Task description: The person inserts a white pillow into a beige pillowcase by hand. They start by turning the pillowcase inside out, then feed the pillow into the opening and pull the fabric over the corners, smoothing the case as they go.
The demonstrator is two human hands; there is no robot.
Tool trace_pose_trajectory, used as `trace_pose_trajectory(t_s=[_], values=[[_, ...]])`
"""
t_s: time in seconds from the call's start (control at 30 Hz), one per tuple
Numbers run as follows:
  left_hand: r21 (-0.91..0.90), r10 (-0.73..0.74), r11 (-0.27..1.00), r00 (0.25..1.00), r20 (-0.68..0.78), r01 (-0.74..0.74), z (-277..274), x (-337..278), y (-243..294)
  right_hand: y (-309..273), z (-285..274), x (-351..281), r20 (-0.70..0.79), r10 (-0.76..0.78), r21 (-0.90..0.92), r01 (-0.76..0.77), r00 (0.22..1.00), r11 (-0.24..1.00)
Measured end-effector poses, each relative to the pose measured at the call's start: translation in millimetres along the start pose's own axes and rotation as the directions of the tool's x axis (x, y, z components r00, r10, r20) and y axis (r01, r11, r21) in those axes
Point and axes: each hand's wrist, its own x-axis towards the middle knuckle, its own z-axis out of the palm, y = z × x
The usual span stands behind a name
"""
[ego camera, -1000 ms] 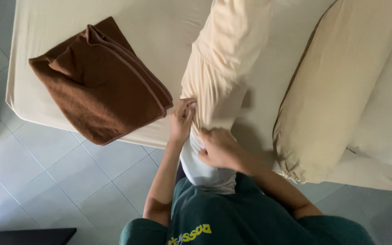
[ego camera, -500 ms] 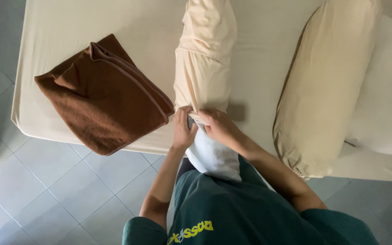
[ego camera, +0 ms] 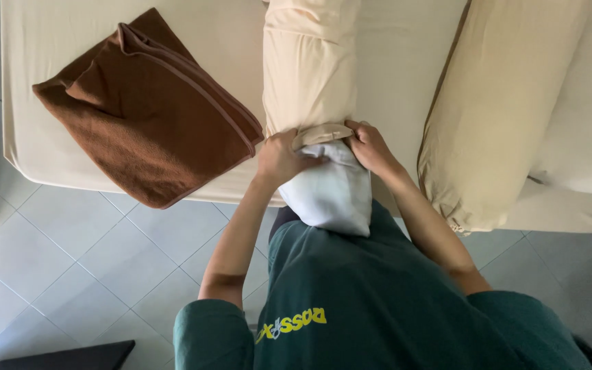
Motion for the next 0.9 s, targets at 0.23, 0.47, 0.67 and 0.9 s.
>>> trace_pose_trajectory(t_s=[0.23, 0.47, 0.67, 0.9], values=[[0.189, 0.018, 0.979, 0.901, -0.433, 0.071, 81, 11, -92, 0, 23, -62, 0.306, -0.094, 0.07, 0.076, 0.947, 0.995], [0.005, 0.24, 0.966, 0.891, -0.386, -0.258, 26, -40, -49, 46, 33, -38, -0.145, 0.021, -0.116, -0.038, 0.989, 0.992], [0.07, 0.131, 0.991, 0.907, -0.399, -0.113, 44, -72, -27, 110, 53, -49, 0.16, 0.375, 0.3, -0.407, 0.913, 0.863], [-0.319, -0.313, 0.933, 0.809, -0.497, 0.165, 24, -85, -58, -8, 35, -65, 0.411, 0.048, 0.275, -0.173, 0.91, 0.946]])
